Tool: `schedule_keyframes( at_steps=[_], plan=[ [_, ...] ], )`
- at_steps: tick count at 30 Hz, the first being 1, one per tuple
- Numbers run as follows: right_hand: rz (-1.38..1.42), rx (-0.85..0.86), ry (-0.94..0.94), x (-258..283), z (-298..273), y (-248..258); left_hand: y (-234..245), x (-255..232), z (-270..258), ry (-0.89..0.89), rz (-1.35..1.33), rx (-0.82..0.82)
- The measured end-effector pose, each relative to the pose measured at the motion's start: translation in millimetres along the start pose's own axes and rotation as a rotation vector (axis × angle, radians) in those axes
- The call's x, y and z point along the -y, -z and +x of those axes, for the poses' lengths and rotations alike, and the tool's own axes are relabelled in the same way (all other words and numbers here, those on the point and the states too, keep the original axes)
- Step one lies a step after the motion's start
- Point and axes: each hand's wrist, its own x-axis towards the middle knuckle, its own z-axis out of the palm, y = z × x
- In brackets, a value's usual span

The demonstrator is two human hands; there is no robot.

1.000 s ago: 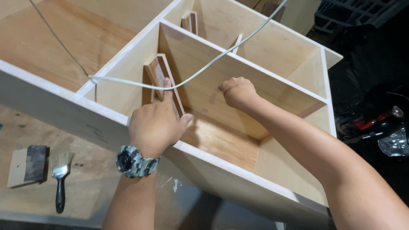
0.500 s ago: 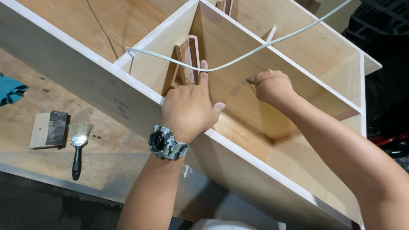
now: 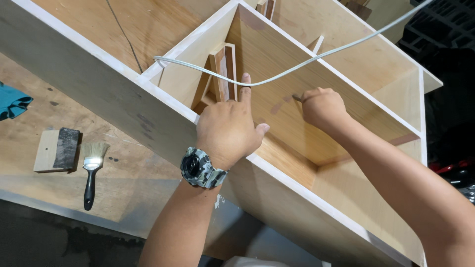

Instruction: The person uses a chisel by hand to scrape and smooth the inner edges and corners of a wooden shelving unit.

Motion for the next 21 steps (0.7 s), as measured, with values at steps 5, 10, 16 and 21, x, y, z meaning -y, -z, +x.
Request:
schedule_keyframes(
  at_steps=[5,10,16,21],
  plan=[
    [0.113,-0.091,0.098,-13,8,-46,8,-3,-7,-0.004,-0.008,-0.007],
    [-0.055,-0.064,0.073,-6,-1,-27,3,2,-3,0.001,-0.055,0.011],
    [0.066,-0.069,0.123,-7,-7,-40,3,0,-5,-0.019,-0.01,-0.006],
    [0.034,0.057,0.054,-3,-11,-48,9,0,-6,-0.017,-0.024,-0.006]
  ],
)
